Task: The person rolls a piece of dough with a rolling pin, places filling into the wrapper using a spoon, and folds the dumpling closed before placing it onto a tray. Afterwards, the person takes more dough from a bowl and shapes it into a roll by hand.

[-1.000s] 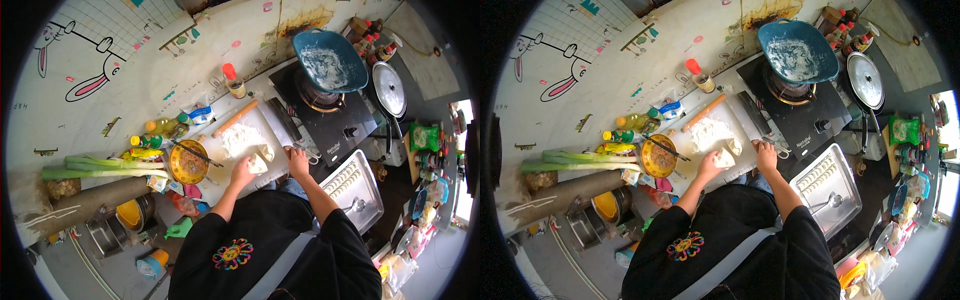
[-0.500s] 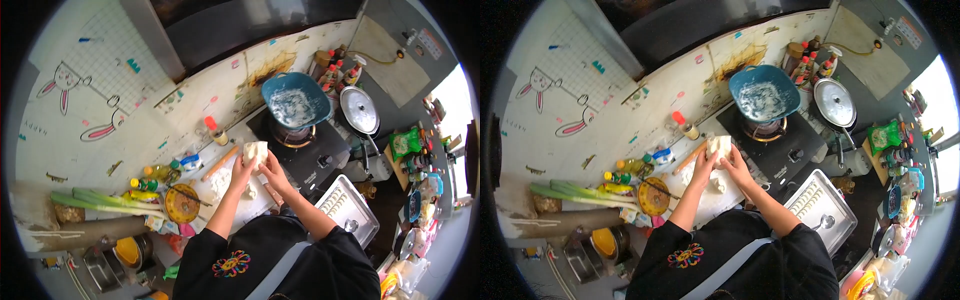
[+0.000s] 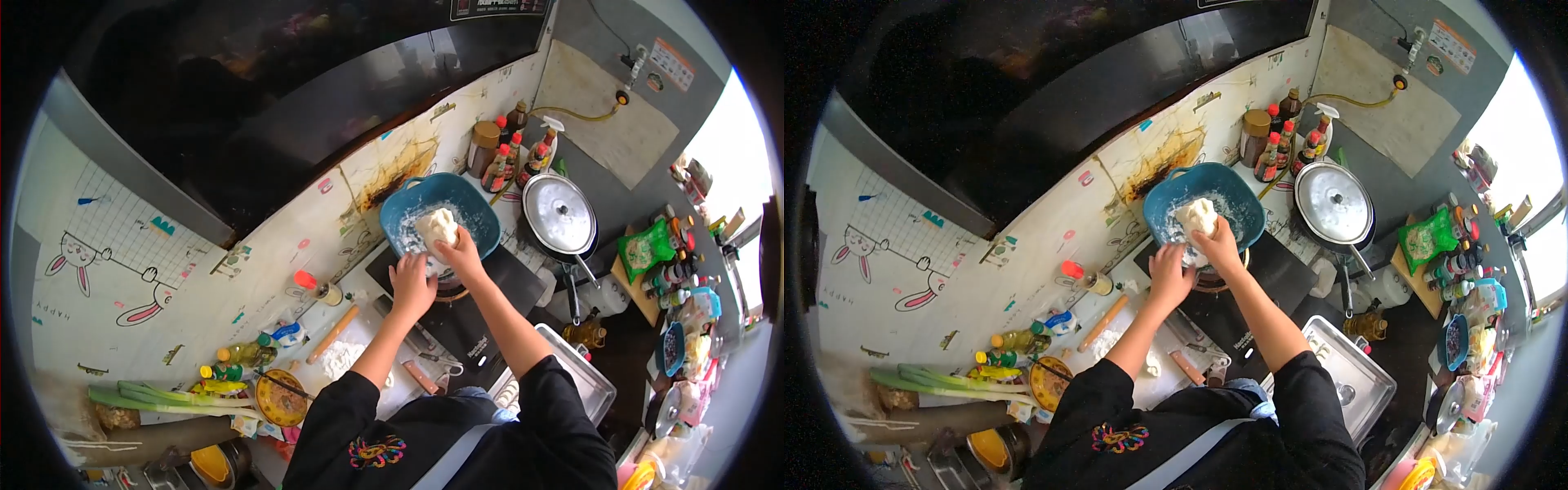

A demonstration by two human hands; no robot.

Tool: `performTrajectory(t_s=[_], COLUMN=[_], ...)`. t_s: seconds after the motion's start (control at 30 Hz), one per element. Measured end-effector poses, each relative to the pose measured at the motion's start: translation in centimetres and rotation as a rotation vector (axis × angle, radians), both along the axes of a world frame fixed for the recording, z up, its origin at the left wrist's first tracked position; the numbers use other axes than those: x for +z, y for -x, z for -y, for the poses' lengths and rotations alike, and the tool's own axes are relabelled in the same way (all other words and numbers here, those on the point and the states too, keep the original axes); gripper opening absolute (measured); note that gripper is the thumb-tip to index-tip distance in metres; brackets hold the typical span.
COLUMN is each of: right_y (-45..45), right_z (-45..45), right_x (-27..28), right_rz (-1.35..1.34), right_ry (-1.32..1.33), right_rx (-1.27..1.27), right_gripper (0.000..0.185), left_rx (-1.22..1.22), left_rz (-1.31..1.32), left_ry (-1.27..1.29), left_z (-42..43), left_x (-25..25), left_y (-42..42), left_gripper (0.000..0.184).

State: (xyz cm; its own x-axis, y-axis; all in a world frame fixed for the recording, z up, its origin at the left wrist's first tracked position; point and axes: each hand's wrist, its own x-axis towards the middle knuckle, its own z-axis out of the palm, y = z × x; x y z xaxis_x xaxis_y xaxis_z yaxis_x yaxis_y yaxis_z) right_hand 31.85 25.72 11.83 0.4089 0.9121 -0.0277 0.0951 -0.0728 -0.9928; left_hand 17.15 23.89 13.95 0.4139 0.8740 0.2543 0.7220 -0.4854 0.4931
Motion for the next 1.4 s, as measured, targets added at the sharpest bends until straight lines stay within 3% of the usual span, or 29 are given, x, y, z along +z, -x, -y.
performTrajectory(t_s=[0.1, 0.13, 0.17, 0.3, 0.43, 0.53, 0.6, 0.67, 0.73, 0.9, 1.0, 1.07, 1.2, 1.3, 1.4], right_y=[-2.9, -3.3, -3.3, -4.3, -4.3, -4.9, -4.8, -4.5, -3.5, 4.4, 9.0, 11.7, 16.7, 19.3, 21.3], right_z=[-3.0, -3.5, -3.5, -4.5, -4.3, -3.4, -3.0, -2.6, -0.8, 4.3, 7.8, 9.9, 14.5, 17.1, 18.1], right_x=[-4.5, -5.2, -4.6, -5.4, -6.5, -6.3, -6.1, -6.2, -4.5, 3.8, 4.1, 2.0, -4.5, -10.1, -12.5], right_rz=[0.166, 0.179, 0.144, 0.041, 0.115, 0.621, 0.581, 0.796, 0.857, 0.765, 0.705, 0.492, 0.420, 0.648, 0.823], right_ry=[0.129, 0.157, 0.189, 0.287, 0.428, 0.357, 0.414, 0.364, 0.025, -0.336, -0.546, -0.500, 0.103, 0.141, 0.381], right_rx=[-0.036, -0.022, 0.007, 0.153, 0.165, 0.182, 0.143, 0.100, 0.044, 0.005, 0.083, 0.292, 0.639, 0.647, 0.613], right_gripper=[0.062, 0.042, 0.041, 0.048, 0.036, 0.039, 0.039, 0.044, 0.047, 0.037, 0.027, 0.023, 0.022, 0.040, 0.051], left_rx=[-0.134, -0.160, -0.187, -0.247, -0.251, -0.225, -0.255, -0.249, -0.221, 0.007, 0.141, 0.209, 0.286, 0.373, 0.373], left_rz=[-0.027, -0.002, 0.025, 0.099, 0.090, 0.096, 0.047, 0.065, 0.211, 0.302, 0.233, 0.265, 0.231, 0.274, 0.316], left_ry=[-0.068, -0.059, -0.051, -0.097, -0.117, -0.174, -0.104, -0.131, -0.061, -0.016, 0.086, 0.284, 0.413, 0.646, 0.729], left_z=[0.6, 0.3, 0.3, 1.8, 2.7, 2.8, 2.8, 3.4, 4.2, 6.4, 9.2, 11.3, 15.9, 18.4, 20.3], left_x=[-1.7, -3.7, -5.0, -3.4, -4.3, -3.9, -3.7, -3.0, -2.3, -4.5, -7.2, -9.9, -15.2, -17.3, -20.0], left_y=[-0.2, -0.3, -0.4, -0.6, -0.8, -0.9, -0.3, 0.5, 2.6, 11.2, 16.1, 18.4, 20.6, 21.2, 21.9], left_gripper=[0.026, 0.022, 0.019, 0.015, 0.014, 0.014, 0.023, 0.030, 0.037, 0.035, 0.033, 0.027, 0.025, 0.028, 0.031])
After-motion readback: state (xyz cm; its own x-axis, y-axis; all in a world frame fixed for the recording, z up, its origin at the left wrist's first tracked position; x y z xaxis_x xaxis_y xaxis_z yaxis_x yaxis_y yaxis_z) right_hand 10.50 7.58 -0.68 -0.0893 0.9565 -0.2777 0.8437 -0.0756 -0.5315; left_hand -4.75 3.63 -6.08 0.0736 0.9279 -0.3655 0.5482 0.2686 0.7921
